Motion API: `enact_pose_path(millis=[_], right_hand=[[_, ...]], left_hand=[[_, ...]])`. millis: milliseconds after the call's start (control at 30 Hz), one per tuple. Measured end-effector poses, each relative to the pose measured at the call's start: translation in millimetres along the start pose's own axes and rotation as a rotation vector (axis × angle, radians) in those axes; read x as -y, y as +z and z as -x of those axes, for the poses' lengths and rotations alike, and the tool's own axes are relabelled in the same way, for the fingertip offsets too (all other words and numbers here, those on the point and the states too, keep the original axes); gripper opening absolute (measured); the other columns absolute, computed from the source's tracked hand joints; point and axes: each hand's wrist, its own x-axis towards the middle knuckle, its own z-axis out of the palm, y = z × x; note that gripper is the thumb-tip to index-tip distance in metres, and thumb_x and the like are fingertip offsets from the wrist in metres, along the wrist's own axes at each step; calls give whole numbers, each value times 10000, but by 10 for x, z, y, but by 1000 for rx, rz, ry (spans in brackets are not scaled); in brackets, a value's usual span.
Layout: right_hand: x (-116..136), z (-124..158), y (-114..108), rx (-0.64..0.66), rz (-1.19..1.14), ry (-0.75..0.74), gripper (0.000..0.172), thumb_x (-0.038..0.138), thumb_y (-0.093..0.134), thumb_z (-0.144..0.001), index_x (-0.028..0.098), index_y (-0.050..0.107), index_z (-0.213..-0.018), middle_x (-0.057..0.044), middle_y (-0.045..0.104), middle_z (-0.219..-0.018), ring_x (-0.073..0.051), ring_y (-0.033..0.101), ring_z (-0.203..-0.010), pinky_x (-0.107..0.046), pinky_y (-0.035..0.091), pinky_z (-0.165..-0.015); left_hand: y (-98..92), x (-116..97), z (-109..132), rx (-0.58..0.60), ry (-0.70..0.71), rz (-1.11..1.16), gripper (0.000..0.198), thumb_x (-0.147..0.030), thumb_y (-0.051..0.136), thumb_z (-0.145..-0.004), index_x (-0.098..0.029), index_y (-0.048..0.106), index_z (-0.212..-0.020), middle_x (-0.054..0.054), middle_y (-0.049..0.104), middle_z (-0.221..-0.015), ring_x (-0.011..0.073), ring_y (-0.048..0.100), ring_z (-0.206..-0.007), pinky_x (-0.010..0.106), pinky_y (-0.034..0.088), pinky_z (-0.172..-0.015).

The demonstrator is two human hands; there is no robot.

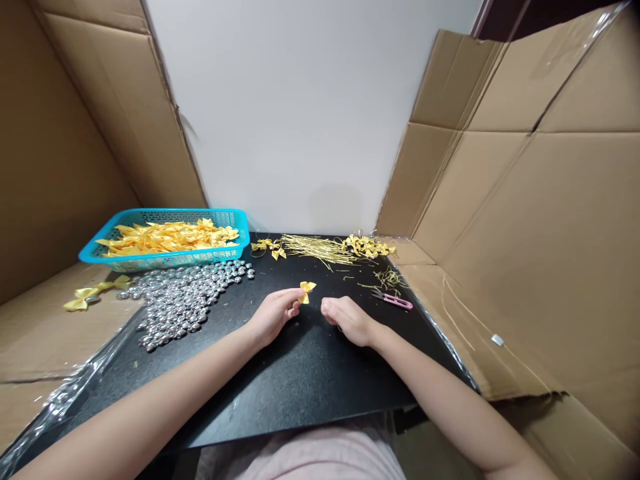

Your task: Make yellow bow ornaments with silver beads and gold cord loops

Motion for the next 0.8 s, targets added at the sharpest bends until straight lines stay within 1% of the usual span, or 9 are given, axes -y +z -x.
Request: enact_pose_path(millis=[100, 200, 367, 433, 500, 567, 600, 700, 800], right_hand=[[-10, -4, 29, 8, 15, 30, 419, 428, 438, -930, 181, 445, -592, 44, 417, -550, -99, 367, -529, -263, 285, -563], [-30, 4, 58, -29, -30, 74, 448, 441, 398, -934, 196, 372, -560, 59, 342, -507, -88, 301, -477, -251, 248, -498], [4, 18, 118, -44, -177, 105, 327, 381, 252, -922, 234, 250, -630, 72, 235, -559, -89, 212, -452, -229, 230, -425], [35, 24, 165, -42, -205, 105, 312, 365, 279, -911, 232, 263, -629, 72, 243, -556, -89, 218, -450, -228, 239, -423], [64, 31, 223, -70, -175, 80, 315, 354, 339, -914, 221, 330, -628, 65, 296, -554, -93, 276, -463, -234, 284, -453], [77, 36, 282, -183, -39, -6, 301, 327, 394, -920, 201, 440, -651, 32, 412, -608, -114, 410, -552, -256, 377, -557], [75, 36, 309, -281, 64, -54, 285, 309, 419, -919, 192, 502, -672, 6, 471, -672, -134, 475, -641, -280, 414, -644], [31, 18, 365, -574, 284, -119, 221, 266, 500, -889, 185, 636, -734, -67, 554, -922, -198, 539, -927, -355, 421, -869], [-43, -20, 378, -610, 165, -94, 229, 258, 513, -891, 188, 680, -750, -84, 611, -979, -199, 587, -953, -332, 458, -860]], left_hand=[[0, -8, 5, -5, -5, 42, 284, -284, 842, -499, -99, 718, -675, -2, 596, -595, 58, 462, -532, 179, 363, -505], [-2, 0, 3, -9, -4, 64, 265, -229, 833, -508, -116, 692, -701, 4, 647, -625, 60, 516, -535, 179, 410, -533], [5, 30, 11, 1, 2, 77, 268, -194, 831, -512, -143, 613, -658, 19, 696, -633, 98, 611, -554, 219, 500, -607], [19, 41, 29, 20, -2, 83, 287, -195, 844, -503, -142, 595, -637, 28, 703, -637, 119, 643, -583, 232, 520, -627], [38, 49, 55, 42, -4, 95, 308, -204, 859, -495, -142, 586, -624, 22, 702, -644, 118, 652, -594, 234, 531, -645], [57, 51, 82, 58, -4, 109, 331, -221, 871, -492, -149, 578, -628, 6, 699, -652, 110, 651, -596, 236, 538, -662], [65, 51, 94, 62, -6, 115, 341, -230, 875, -493, -154, 575, -635, 0, 698, -655, 110, 652, -601, 239, 541, -669], [77, 49, 116, 74, -20, 123, 352, -255, 878, -510, -166, 567, -649, 5, 707, -688, 124, 669, -655, 244, 541, -693], [74, 63, 114, 91, -30, 117, 339, -280, 872, -527, -167, 574, -644, 22, 714, -748, 121, 664, -705, 234, 529, -716]])
